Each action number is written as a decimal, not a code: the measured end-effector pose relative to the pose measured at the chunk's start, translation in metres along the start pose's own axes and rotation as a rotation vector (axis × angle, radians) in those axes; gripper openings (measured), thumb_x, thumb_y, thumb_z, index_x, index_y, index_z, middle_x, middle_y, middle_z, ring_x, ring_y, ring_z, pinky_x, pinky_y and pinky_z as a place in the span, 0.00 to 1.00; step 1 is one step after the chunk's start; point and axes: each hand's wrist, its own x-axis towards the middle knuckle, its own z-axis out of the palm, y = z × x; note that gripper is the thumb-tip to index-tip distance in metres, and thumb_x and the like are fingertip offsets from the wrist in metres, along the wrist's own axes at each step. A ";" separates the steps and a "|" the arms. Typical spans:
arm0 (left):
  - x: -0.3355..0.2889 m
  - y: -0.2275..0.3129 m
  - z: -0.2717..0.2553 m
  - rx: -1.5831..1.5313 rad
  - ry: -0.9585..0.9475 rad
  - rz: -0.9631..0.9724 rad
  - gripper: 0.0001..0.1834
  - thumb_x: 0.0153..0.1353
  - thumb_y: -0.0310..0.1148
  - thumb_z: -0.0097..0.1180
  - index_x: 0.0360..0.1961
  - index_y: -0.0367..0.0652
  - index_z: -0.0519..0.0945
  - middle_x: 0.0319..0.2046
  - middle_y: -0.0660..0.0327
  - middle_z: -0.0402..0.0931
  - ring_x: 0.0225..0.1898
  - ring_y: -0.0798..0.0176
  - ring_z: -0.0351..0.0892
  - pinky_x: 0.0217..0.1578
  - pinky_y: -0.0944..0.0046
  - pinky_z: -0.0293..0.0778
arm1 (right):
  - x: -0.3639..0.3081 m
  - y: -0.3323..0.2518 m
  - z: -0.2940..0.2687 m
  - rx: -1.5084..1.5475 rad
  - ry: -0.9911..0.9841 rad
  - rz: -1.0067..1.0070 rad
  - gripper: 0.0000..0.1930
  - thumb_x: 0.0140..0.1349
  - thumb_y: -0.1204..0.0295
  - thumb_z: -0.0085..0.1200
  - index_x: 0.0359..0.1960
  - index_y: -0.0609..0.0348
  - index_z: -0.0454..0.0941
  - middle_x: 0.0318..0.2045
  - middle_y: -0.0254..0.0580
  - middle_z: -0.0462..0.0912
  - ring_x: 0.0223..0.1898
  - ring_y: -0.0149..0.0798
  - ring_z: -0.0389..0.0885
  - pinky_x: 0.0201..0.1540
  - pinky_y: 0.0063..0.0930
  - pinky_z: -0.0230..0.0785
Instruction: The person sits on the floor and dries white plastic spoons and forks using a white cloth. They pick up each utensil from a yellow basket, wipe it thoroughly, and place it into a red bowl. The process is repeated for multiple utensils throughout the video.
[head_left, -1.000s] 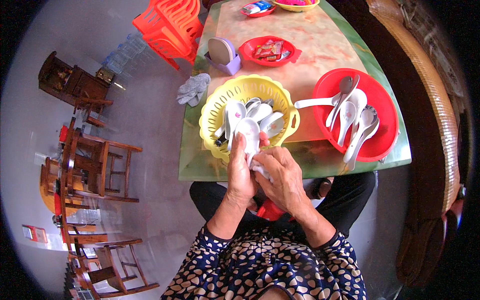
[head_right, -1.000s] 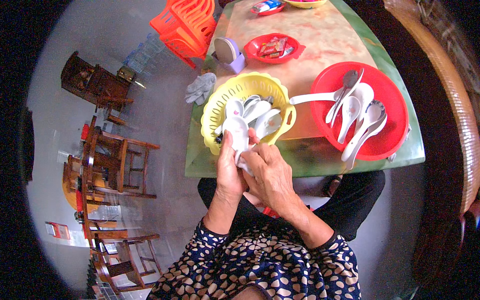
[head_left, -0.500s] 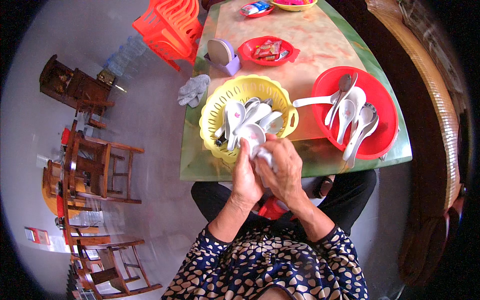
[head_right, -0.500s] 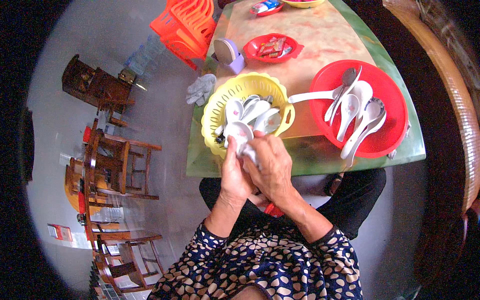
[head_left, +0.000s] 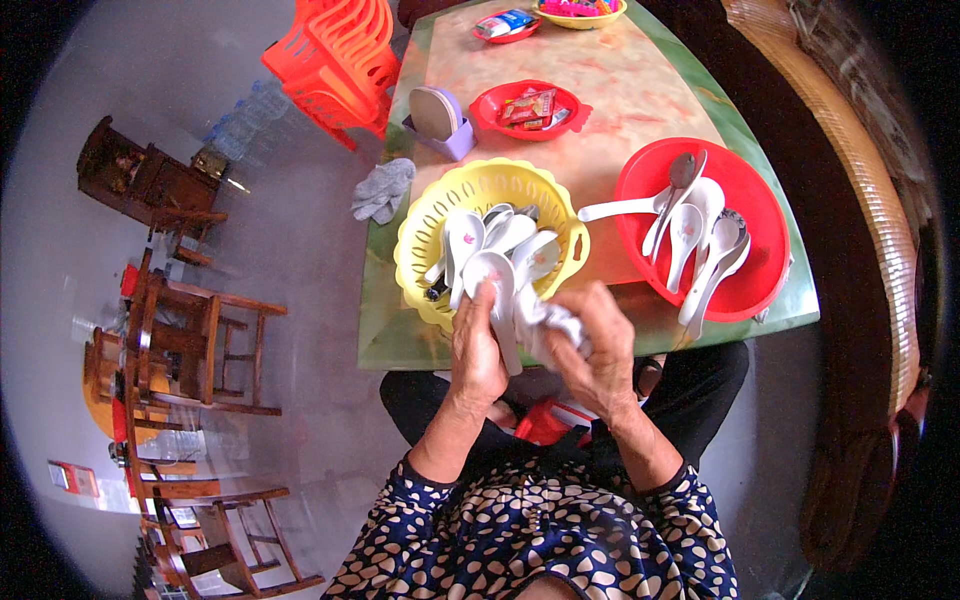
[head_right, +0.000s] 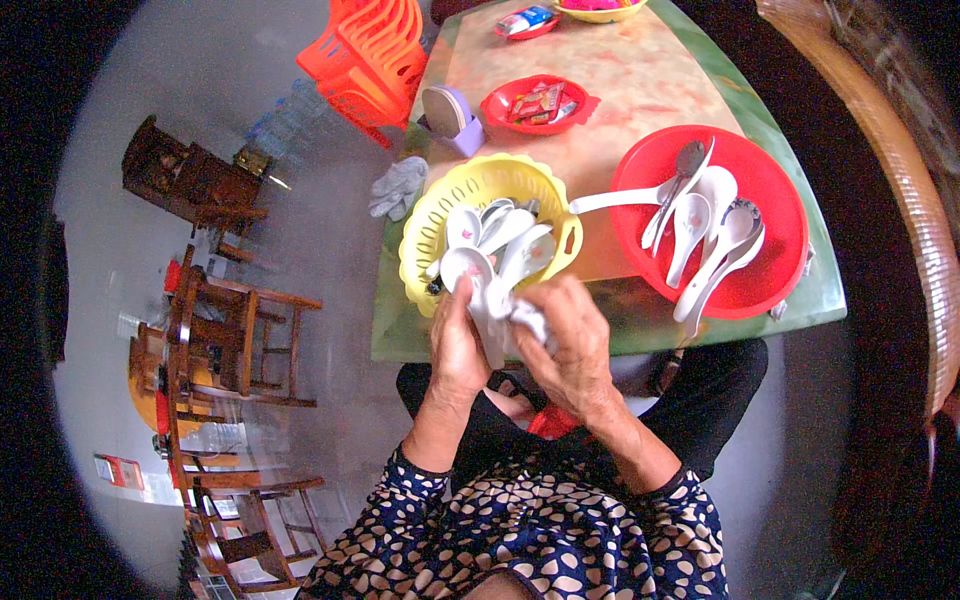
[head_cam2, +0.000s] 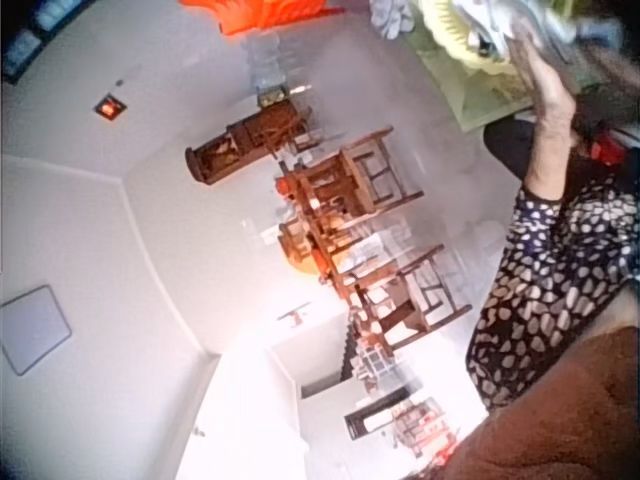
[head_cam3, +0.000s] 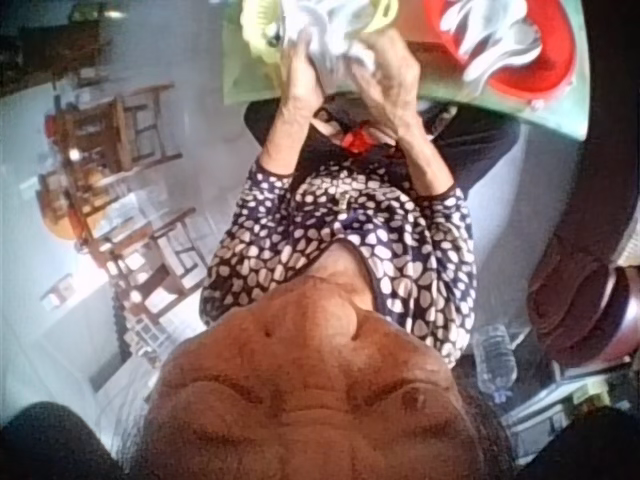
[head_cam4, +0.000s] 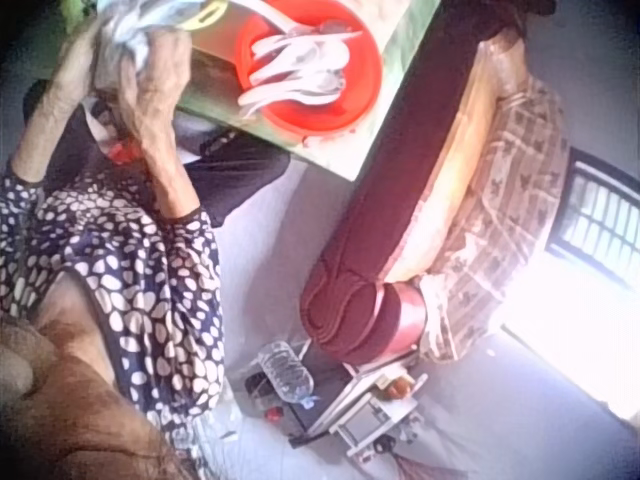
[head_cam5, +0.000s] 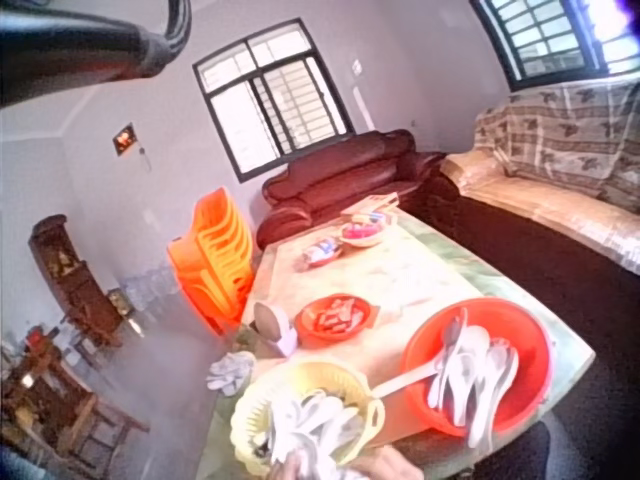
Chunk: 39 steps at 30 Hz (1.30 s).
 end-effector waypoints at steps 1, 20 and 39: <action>-0.003 0.000 0.002 -0.040 -0.057 -0.058 0.18 0.64 0.43 0.44 0.47 0.42 0.69 0.28 0.66 0.71 0.24 0.75 0.68 0.22 0.73 0.68 | 0.008 -0.004 -0.001 -0.012 0.096 0.001 0.15 0.44 0.81 0.58 0.37 0.62 0.74 0.30 0.46 0.73 0.33 0.48 0.74 0.36 0.35 0.68; -0.020 0.000 0.006 0.510 -0.127 0.111 0.36 0.57 0.26 0.34 0.69 0.44 0.44 0.41 0.60 0.67 0.35 0.70 0.66 0.37 0.70 0.65 | 0.014 0.020 0.011 0.228 -0.045 0.262 0.14 0.51 0.76 0.58 0.41 0.64 0.75 0.29 0.37 0.75 0.30 0.29 0.75 0.34 0.23 0.68; -0.018 0.011 -0.016 0.360 -0.144 0.097 0.15 0.66 0.38 0.38 0.52 0.48 0.60 0.31 0.62 0.66 0.19 0.76 0.57 0.17 0.77 0.55 | -0.007 0.010 -0.018 0.393 0.130 0.473 0.15 0.58 0.73 0.51 0.48 0.64 0.74 0.40 0.37 0.79 0.36 0.27 0.76 0.37 0.22 0.70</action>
